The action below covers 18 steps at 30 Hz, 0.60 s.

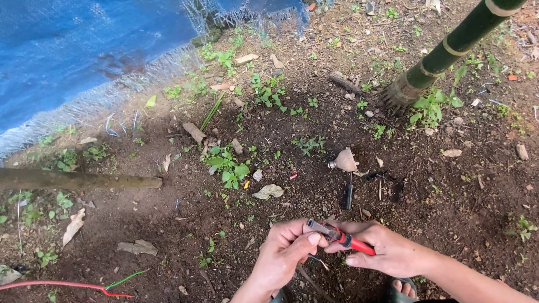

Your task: Using pliers to strip insulation from electrical wires and twisting the ends together to form a connection.

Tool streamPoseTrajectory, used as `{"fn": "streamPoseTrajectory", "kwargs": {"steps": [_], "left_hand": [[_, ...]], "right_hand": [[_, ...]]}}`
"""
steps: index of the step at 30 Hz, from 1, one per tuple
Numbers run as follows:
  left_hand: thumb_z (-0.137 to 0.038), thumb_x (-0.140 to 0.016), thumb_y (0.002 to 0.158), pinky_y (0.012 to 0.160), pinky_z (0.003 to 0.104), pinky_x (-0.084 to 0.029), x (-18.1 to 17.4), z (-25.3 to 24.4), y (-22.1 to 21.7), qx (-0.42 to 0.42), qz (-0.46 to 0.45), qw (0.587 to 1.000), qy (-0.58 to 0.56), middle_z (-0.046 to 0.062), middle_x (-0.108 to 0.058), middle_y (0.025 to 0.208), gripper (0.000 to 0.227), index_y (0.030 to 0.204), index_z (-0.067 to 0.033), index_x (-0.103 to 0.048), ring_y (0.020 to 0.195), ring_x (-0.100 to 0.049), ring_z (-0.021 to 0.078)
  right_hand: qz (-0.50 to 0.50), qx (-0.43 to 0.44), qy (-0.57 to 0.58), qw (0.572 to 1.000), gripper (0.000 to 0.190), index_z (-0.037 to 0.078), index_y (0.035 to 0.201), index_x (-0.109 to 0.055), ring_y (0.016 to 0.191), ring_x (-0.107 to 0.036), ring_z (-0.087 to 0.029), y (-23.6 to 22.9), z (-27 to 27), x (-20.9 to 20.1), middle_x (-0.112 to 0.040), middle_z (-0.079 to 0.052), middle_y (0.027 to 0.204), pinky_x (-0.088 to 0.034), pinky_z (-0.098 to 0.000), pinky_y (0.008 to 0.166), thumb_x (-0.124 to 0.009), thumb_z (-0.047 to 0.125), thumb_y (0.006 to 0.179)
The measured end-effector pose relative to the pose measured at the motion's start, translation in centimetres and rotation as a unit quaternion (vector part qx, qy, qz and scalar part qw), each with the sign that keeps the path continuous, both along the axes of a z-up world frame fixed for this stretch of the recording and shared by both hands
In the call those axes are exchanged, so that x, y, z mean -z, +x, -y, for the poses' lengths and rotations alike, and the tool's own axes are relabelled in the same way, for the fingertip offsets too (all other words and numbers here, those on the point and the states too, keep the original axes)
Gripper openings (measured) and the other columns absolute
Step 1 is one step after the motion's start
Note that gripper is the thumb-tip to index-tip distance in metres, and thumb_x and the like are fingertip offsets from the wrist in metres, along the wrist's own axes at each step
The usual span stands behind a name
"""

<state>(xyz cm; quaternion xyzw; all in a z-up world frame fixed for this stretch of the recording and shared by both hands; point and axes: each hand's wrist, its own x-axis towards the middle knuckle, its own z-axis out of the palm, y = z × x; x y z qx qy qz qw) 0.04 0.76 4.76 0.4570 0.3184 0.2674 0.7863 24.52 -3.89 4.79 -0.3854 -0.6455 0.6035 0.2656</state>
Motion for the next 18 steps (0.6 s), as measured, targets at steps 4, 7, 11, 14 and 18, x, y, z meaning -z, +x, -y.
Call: {"fn": "streamPoseTrajectory", "kwargs": {"steps": [4, 7, 11, 14, 18], "left_hand": [[-0.028, -0.064, 0.102, 0.051, 0.023, -0.03, -0.2, -0.3, 0.1, 0.014, 0.03, 0.999, 0.02, -0.003, -0.057, 0.068, 0.022, 0.091, -0.0101, -0.073, 0.055, -0.04, 0.007], [-0.026, -0.068, 0.1, 0.051, 0.026, -0.029, -0.2, -0.4, 0.1, 0.011, -0.008, 1.0, 0.019, -0.003, -0.055, 0.065, 0.028, 0.077, -0.011, -0.063, 0.055, -0.037, 0.0077], [-0.026, -0.066, 0.101, 0.049, 0.025, -0.026, 0.1, -0.5, 0.1, 0.015, 0.025, 0.999, 0.03, -0.004, -0.049, 0.063, 0.018, 0.089, -0.0121, -0.069, 0.054, -0.035, 0.008], [-0.023, -0.062, 0.103, 0.047, 0.023, -0.025, 1.3, -0.7, 0.0, -0.021, 0.023, 0.995, 0.093, -0.006, -0.05, 0.065, 0.015, 0.097, -0.0133, -0.072, 0.053, -0.036, 0.0068], [-0.021, -0.061, 0.102, 0.052, 0.026, -0.03, 1.0, -1.0, -0.4, -0.085, -0.056, 0.98, 0.168, -0.005, -0.048, 0.065, 0.018, 0.094, -0.0092, -0.073, 0.056, -0.036, 0.0083]], "right_hand": [[-0.03, -0.033, -0.054, 0.998, 0.056, 0.008, 0.134, -0.07, 0.155, -0.021, -0.032, 0.6, -0.1, 0.0, -0.04, -0.02, 0.16, -0.021, -0.0517, 0.12, -0.063, 0.049, 0.096], [-0.017, -0.074, -0.116, 0.99, 0.08, 0.008, 0.139, -0.065, 0.147, -0.046, -0.027, 0.7, -0.6, -1.3, -0.035, -0.008, 0.165, -0.036, -0.0438, 0.115, -0.057, 0.072, 0.091], [0.015, -0.053, -0.063, 0.996, 0.061, 0.006, 0.133, -0.066, 0.15, -0.029, -0.036, 0.3, -0.1, -1.5, -0.021, -0.016, 0.166, -0.024, -0.0561, 0.117, -0.054, 0.053, 0.097], [0.127, 0.014, 0.062, 0.99, 0.034, 0.004, 0.124, -0.07, 0.153, -0.017, -0.041, 0.9, 0.3, -0.8, -0.007, -0.02, 0.169, -0.016, -0.0641, 0.119, -0.06, 0.019, 0.095], [0.201, 0.076, 0.044, 0.976, 0.059, 0.011, 0.147, -0.054, 0.156, -0.021, -0.028, 1.9, 0.1, -1.2, -0.007, -0.005, 0.174, -0.019, -0.0534, 0.122, -0.067, 0.004, 0.09]]}}
